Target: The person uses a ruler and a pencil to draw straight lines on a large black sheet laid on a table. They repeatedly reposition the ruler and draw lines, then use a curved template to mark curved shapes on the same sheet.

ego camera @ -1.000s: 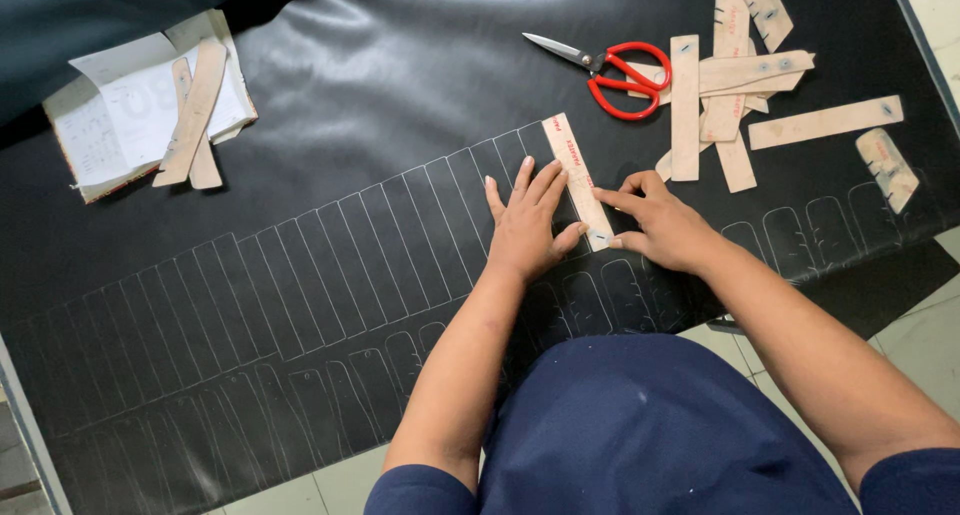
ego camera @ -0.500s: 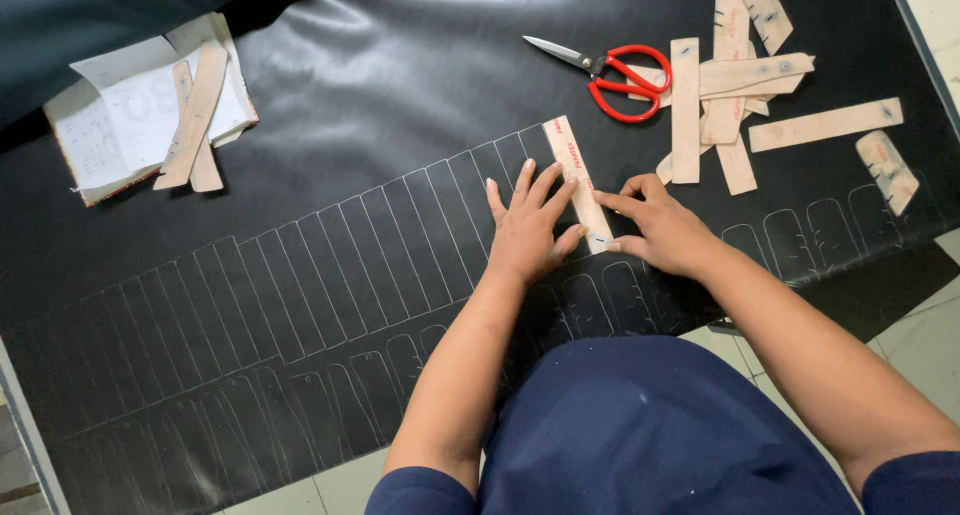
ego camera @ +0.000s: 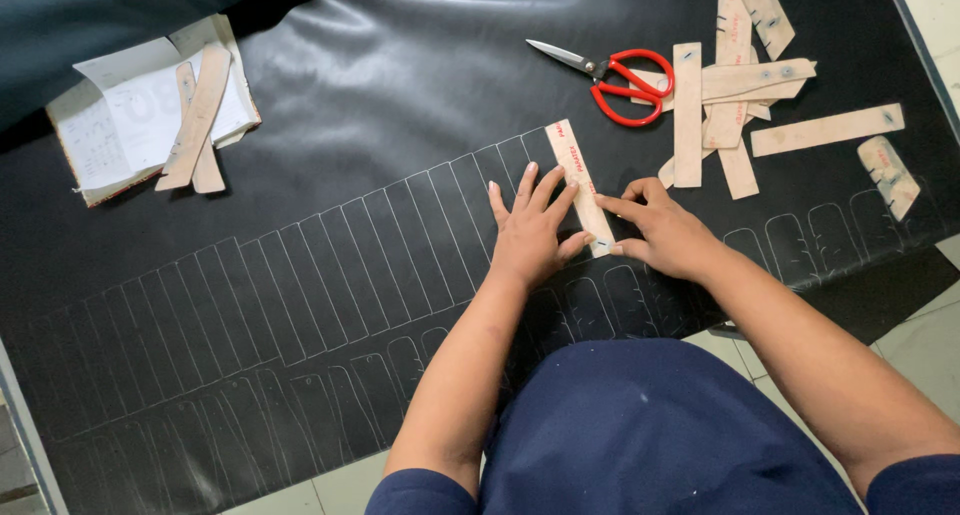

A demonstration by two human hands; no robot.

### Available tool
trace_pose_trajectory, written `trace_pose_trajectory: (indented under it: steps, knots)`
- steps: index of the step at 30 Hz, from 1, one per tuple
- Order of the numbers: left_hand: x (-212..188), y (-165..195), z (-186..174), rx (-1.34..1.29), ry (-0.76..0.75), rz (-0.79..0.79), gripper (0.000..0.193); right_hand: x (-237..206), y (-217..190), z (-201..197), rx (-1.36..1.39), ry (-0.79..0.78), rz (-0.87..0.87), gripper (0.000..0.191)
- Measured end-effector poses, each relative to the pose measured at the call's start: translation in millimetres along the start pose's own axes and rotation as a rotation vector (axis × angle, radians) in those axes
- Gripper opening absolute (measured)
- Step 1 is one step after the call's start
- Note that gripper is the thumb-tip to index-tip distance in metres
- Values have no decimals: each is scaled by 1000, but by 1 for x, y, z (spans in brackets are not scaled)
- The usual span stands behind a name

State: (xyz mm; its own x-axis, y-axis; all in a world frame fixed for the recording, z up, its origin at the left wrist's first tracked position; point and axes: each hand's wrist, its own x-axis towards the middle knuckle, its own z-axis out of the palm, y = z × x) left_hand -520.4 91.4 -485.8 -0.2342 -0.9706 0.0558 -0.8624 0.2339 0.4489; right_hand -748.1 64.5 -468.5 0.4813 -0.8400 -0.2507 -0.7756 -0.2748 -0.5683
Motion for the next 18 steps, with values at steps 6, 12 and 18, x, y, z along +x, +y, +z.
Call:
trace_pose_trajectory:
  steps: [6,12,18]
  knots:
    - [3,-2,-2,2,-17,-3,78,21,3,-8,141,109,-35,32]
    - [4,-2,-5,9,-10,-8,77,65,-18,-37,249,372,-135,28]
    - [5,-2,-9,20,-32,17,70,107,-57,-56,489,293,-68,24]
